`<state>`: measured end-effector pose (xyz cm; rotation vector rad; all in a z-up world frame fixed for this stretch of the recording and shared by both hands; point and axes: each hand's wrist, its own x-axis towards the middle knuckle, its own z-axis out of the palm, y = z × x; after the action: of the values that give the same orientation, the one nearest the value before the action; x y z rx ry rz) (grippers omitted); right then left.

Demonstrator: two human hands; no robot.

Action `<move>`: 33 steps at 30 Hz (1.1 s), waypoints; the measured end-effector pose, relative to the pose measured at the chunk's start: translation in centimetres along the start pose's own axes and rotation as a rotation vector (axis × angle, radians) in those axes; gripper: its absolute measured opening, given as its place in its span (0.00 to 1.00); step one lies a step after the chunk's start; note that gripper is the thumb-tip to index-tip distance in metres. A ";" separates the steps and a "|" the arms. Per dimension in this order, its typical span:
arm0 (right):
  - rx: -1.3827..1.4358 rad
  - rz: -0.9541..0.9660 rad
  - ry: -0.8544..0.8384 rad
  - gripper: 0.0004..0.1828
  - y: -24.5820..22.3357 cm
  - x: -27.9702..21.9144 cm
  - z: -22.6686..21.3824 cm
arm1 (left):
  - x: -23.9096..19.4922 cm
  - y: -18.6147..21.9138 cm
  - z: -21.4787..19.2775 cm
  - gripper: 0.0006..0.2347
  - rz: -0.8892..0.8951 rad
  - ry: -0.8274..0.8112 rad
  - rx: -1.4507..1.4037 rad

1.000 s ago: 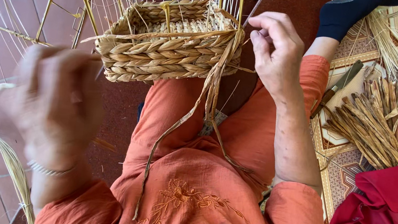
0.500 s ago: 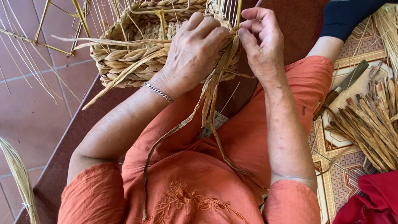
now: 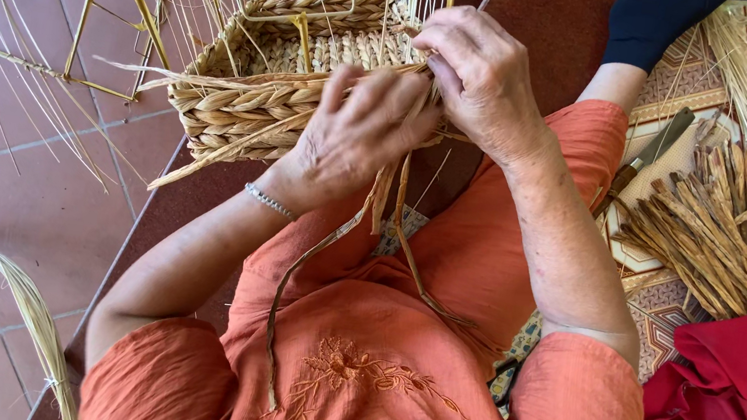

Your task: The person weaves a basket by hand, interlacing dried palm fibers through a metal frame. They repeatedly pull and tighten the fibers to form the basket's side walls, occasionally adjusting the frame and trimming excess material.

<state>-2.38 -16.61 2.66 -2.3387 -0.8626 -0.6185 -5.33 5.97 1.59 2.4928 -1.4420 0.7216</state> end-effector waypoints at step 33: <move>0.264 0.349 -0.214 0.04 -0.1 -0.2 -0.9 | 3.6 -5.5 3.0 0.02 -0.500 -0.184 -0.607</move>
<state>-2.84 -17.18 3.19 -2.2601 -0.5626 -0.1028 1.78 4.91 1.28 2.2963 -0.8344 -0.0421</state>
